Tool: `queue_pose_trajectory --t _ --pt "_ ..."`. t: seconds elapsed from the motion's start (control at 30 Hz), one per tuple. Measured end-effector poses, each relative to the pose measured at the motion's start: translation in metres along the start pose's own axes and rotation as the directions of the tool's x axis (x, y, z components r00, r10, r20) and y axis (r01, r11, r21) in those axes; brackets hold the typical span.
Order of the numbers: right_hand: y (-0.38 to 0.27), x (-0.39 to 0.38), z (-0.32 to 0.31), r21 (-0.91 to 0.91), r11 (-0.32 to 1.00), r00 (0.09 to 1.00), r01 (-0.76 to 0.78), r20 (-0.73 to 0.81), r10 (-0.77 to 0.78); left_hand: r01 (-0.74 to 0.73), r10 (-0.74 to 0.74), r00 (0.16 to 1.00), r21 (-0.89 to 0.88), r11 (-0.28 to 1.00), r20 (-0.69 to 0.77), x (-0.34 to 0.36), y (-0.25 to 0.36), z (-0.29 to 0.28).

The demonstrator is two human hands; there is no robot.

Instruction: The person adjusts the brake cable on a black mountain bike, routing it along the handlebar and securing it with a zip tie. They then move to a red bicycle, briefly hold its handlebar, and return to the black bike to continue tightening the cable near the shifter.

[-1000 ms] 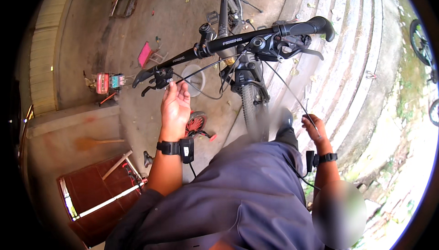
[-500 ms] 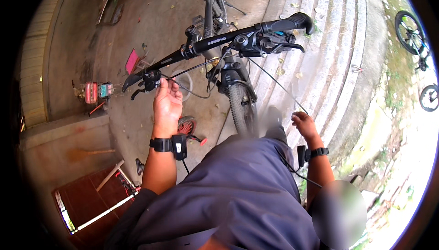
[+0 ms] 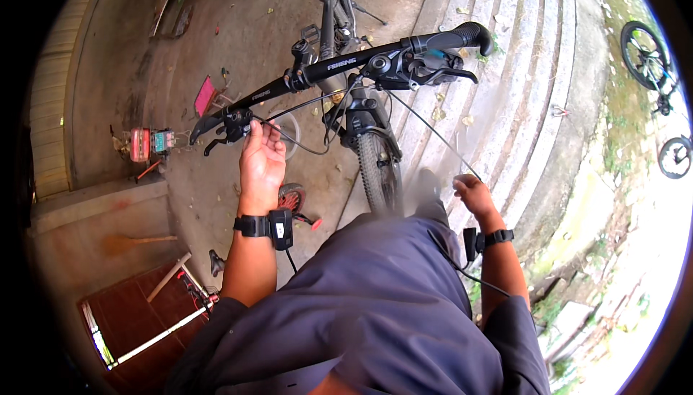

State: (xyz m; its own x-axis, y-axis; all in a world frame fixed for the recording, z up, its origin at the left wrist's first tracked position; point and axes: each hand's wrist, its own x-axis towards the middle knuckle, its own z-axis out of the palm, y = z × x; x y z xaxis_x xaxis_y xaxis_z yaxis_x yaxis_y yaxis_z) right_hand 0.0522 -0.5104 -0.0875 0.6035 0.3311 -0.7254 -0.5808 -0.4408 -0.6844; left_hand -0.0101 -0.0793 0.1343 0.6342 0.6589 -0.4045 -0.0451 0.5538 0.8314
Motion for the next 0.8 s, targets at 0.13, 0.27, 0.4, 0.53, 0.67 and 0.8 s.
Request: queue_pose_trajectory --t 0.13,0.27,0.4,0.53,0.67,0.8 --pt "-0.001 0.002 0.001 0.012 1.0 1.0 0.003 0.013 -0.003 -0.005 0.005 1.0 -0.014 1.0 -0.01 0.001 -0.001 -0.001" --pt "-0.005 0.002 0.001 0.011 1.0 1.0 0.009 0.017 -0.01 0.004 -0.004 1.0 -0.016 1.0 -0.026 0.001 0.0 0.001" --pt "-0.013 -0.001 0.003 -0.015 1.0 1.0 0.009 0.013 -0.009 0.009 -0.009 0.999 -0.016 1.0 -0.035 0.001 0.0 0.0" --pt "-0.009 0.003 0.004 -0.041 0.999 0.999 0.036 0.023 -0.035 0.013 -0.014 1.0 -0.019 1.0 -0.019 0.002 0.001 0.0" --pt "-0.01 0.005 0.004 -0.074 0.996 0.999 0.044 0.028 -0.042 0.016 -0.016 1.0 -0.021 1.0 -0.016 0.002 0.001 0.001" --pt "-0.006 0.009 0.005 -0.085 0.995 0.998 0.06 0.038 -0.057 0.01 -0.011 1.0 -0.024 1.0 -0.014 0.001 0.003 0.002"
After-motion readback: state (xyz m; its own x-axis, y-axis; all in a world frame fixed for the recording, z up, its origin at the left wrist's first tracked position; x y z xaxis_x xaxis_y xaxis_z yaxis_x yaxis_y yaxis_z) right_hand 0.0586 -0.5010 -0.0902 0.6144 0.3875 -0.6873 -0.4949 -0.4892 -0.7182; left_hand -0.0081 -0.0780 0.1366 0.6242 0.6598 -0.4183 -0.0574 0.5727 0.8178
